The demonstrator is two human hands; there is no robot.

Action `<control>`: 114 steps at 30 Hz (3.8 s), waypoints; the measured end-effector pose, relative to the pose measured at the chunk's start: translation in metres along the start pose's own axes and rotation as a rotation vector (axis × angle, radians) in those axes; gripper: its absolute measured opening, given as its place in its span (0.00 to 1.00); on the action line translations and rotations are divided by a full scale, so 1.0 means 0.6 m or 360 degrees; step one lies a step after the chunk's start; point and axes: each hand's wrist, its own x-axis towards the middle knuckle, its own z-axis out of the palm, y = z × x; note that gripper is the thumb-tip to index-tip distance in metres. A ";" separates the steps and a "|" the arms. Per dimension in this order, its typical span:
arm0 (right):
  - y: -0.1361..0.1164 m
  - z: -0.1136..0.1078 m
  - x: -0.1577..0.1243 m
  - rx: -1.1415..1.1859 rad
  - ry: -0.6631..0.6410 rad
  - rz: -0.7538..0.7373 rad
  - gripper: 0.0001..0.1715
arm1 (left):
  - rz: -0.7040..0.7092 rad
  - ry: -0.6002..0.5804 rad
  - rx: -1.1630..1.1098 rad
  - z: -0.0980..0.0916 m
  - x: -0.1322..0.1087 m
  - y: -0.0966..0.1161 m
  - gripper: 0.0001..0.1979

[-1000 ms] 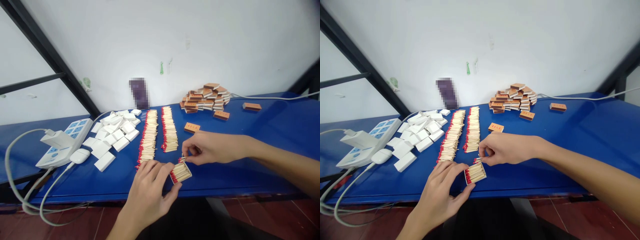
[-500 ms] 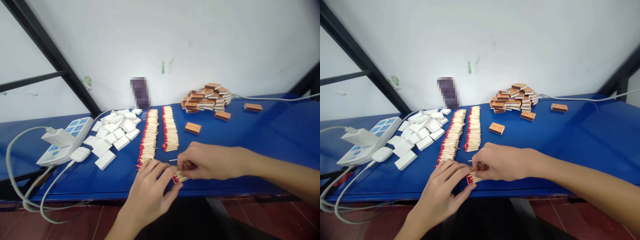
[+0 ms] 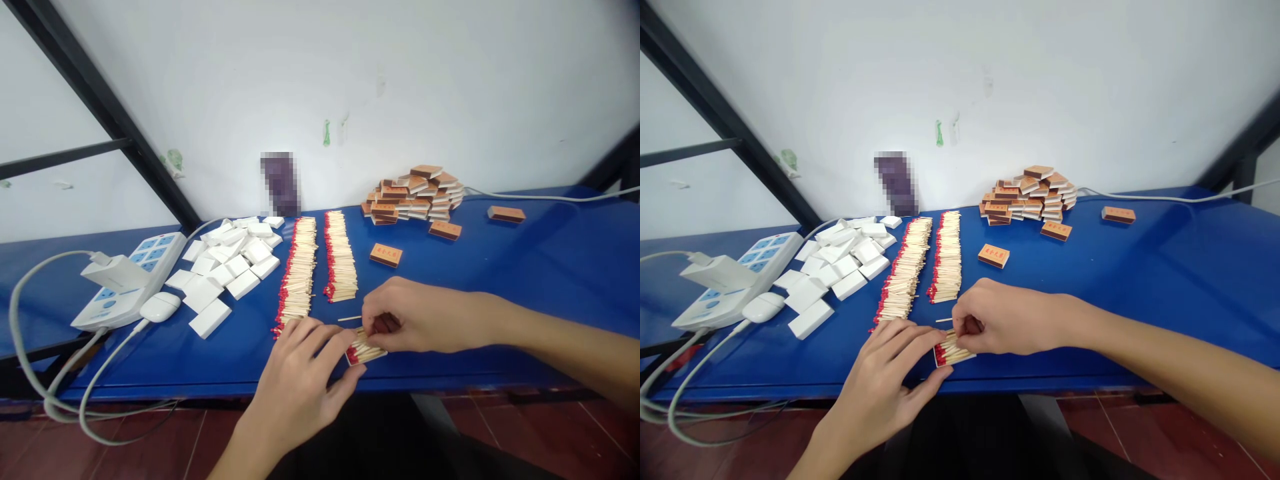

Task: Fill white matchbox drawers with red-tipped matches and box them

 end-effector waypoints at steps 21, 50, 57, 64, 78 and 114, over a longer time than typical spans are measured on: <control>0.023 -0.006 0.013 -0.0185 0.0221 -0.0003 0.05 | 0.0043 0.0054 -0.0029 0.002 -0.007 -0.002 0.10; 0.035 -0.012 -0.016 -0.0092 0.0232 -0.0079 0.11 | 0.0018 0.0051 -0.0086 0.002 -0.006 -0.001 0.07; 0.030 -0.001 -0.013 0.0311 0.0401 -0.0123 0.11 | 0.0031 0.0064 -0.0056 0.003 -0.005 -0.004 0.04; 0.035 0.024 -0.012 -0.0099 0.0552 -0.0550 0.09 | -0.0015 0.0046 -0.0072 0.001 -0.003 0.000 0.06; 0.027 0.057 -0.001 -0.0143 0.0601 -0.0705 0.05 | -0.0008 0.0062 -0.0047 0.002 -0.002 0.001 0.06; 0.041 0.043 0.000 0.0078 0.0439 -0.0354 0.05 | 0.0162 0.0084 0.0112 0.000 -0.007 -0.002 0.06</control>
